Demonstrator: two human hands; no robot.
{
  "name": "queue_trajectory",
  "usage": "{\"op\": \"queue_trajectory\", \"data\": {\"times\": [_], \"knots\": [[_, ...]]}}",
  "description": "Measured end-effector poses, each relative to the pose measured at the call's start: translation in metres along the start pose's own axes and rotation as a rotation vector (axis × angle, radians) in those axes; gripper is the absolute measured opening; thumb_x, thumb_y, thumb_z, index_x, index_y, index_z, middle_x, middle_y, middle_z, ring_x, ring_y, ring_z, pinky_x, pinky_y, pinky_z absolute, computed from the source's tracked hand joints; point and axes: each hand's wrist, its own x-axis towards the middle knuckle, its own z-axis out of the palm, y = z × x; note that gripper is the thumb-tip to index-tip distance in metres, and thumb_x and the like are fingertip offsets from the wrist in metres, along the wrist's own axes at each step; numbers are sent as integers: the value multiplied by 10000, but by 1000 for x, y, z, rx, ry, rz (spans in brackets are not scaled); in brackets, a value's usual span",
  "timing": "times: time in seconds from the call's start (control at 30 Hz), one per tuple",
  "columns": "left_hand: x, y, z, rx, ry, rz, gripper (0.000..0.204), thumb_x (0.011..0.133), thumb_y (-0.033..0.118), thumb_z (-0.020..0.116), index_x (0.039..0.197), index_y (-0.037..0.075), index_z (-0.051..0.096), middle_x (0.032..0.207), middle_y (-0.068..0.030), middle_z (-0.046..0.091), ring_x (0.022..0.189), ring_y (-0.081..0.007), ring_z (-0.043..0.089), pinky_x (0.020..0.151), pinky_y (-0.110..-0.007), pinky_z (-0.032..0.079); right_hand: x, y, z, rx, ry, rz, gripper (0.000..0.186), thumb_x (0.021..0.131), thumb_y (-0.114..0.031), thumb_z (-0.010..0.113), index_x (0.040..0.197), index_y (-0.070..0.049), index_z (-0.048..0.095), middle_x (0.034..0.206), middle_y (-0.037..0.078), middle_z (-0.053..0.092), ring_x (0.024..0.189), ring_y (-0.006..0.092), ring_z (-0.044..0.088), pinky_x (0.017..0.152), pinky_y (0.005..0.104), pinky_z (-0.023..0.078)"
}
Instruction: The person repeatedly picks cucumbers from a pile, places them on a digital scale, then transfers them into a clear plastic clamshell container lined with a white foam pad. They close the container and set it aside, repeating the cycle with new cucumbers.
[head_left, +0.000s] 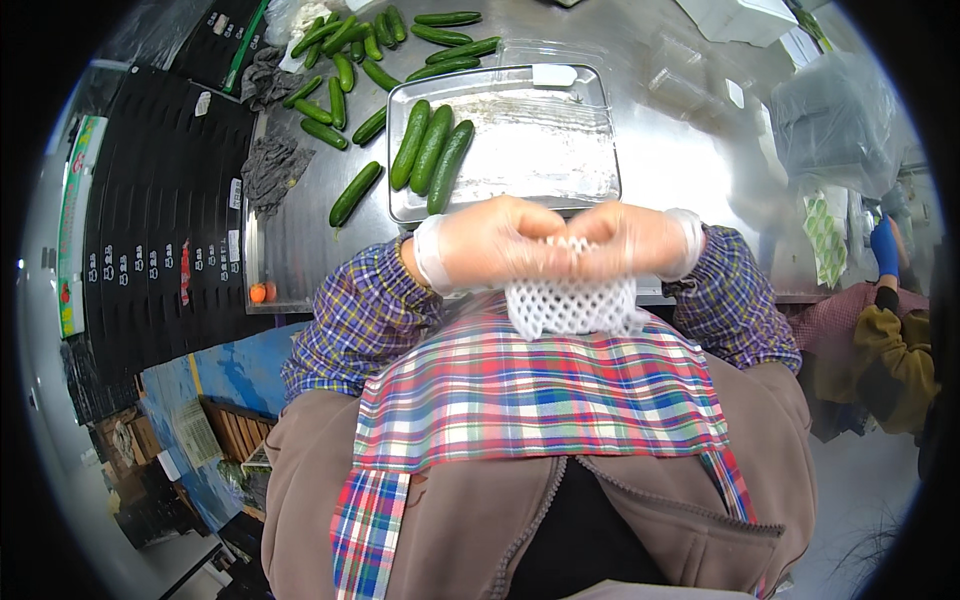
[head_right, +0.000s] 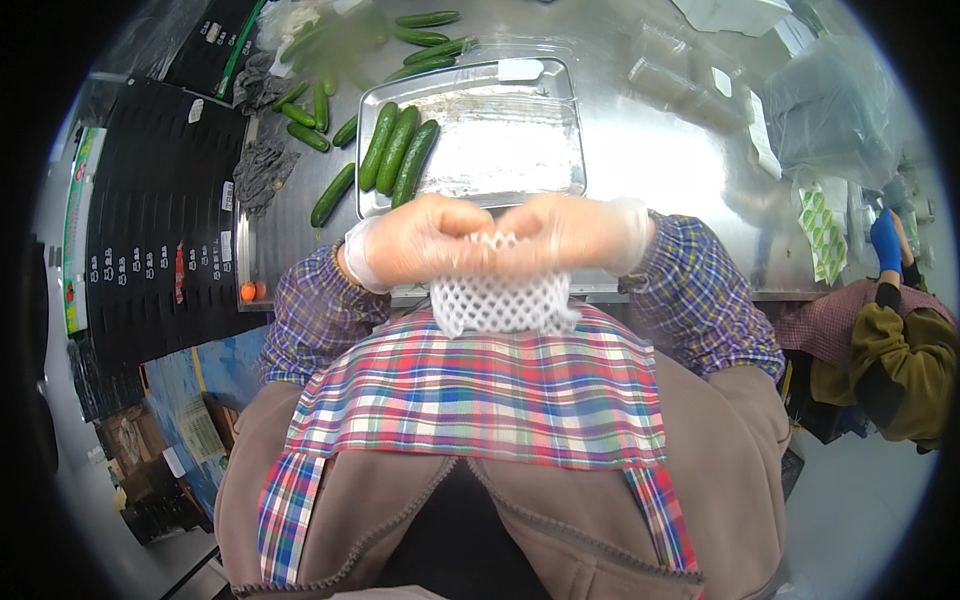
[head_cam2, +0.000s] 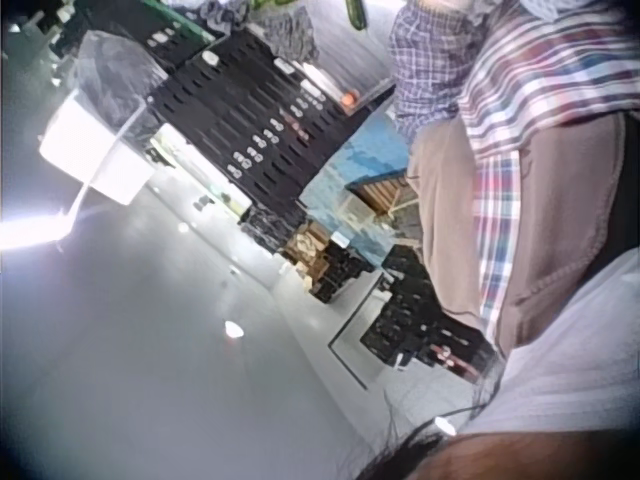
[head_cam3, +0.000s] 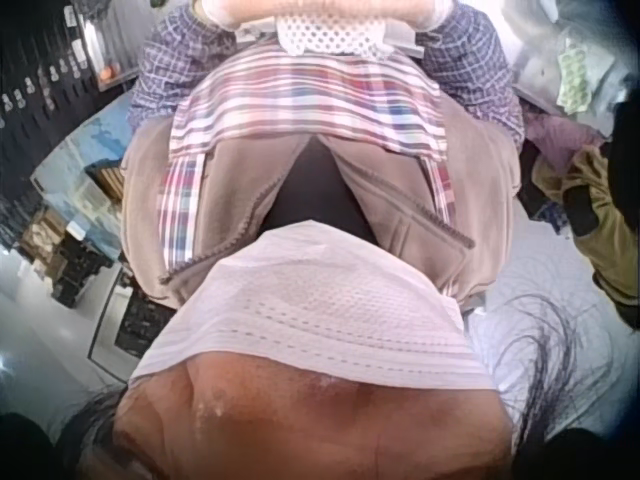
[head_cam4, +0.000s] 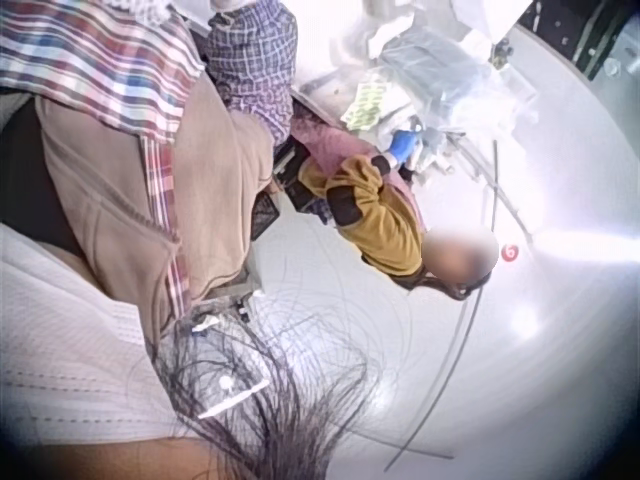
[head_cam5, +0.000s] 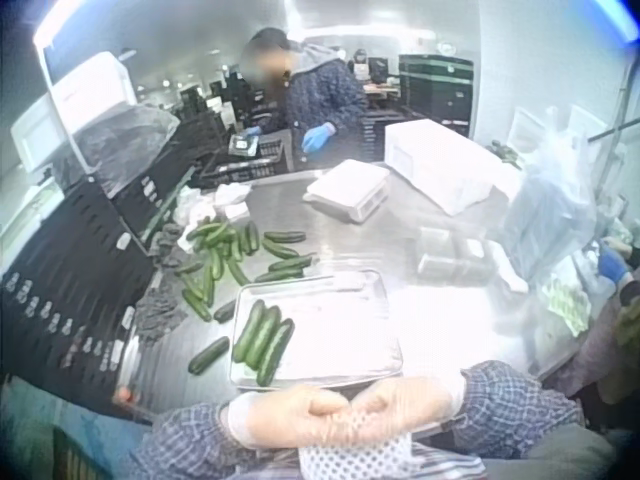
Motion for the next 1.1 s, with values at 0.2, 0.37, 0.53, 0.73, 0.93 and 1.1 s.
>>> {"op": "queue_trajectory", "data": {"times": [0.2,0.37,0.53,0.73,0.93,1.1], "knots": [[1,10,-12,23,-577,214,201,823,166,703,831,-29,659,760,-100,662,651,-182,603,578,-318,456,8,-13,11,46,-346,-11,195,838,-128,693,935,39,664,857,101,674,747,143,610,664,298,493],[21,-10,-1,-578,-777,607,230,801,199,725,806,-20,654,714,-72,650,587,-165,582,539,-312,469,24,2,22,375,-580,-592,141,847,-117,669,831,24,669,729,126,649,629,251,582,529,337,440],[43,-30,5,-1189,-332,1001,374,926,429,495,902,79,627,870,-51,631,834,-213,548,744,-405,440,55,23,5,589,-335,-1111,187,884,-183,599,1006,-42,621,759,38,619,600,197,540,502,314,422],[44,-76,-62,-400,922,197,219,853,252,641,939,50,646,992,-37,649,842,-229,599,797,-389,457,38,42,-47,552,940,-474,301,886,-216,599,1096,-4,557,1013,57,627,873,169,603,749,288,496],[69,-101,-59,1310,1235,111,183,691,294,730,701,121,672,882,-69,622,919,-294,523,791,-439,404,54,64,-68,-1092,1553,-282,102,734,-179,623,755,-83,647,906,50,604,889,265,570,770,381,431],[59,-98,-78,1115,1190,4,303,705,379,733,822,106,670,947,-73,606,942,-310,509,805,-447,396,72,59,-67,-1553,1334,163,186,701,-151,633,883,-109,636,1074,46,562,1001,253,505,863,418,345]]}}
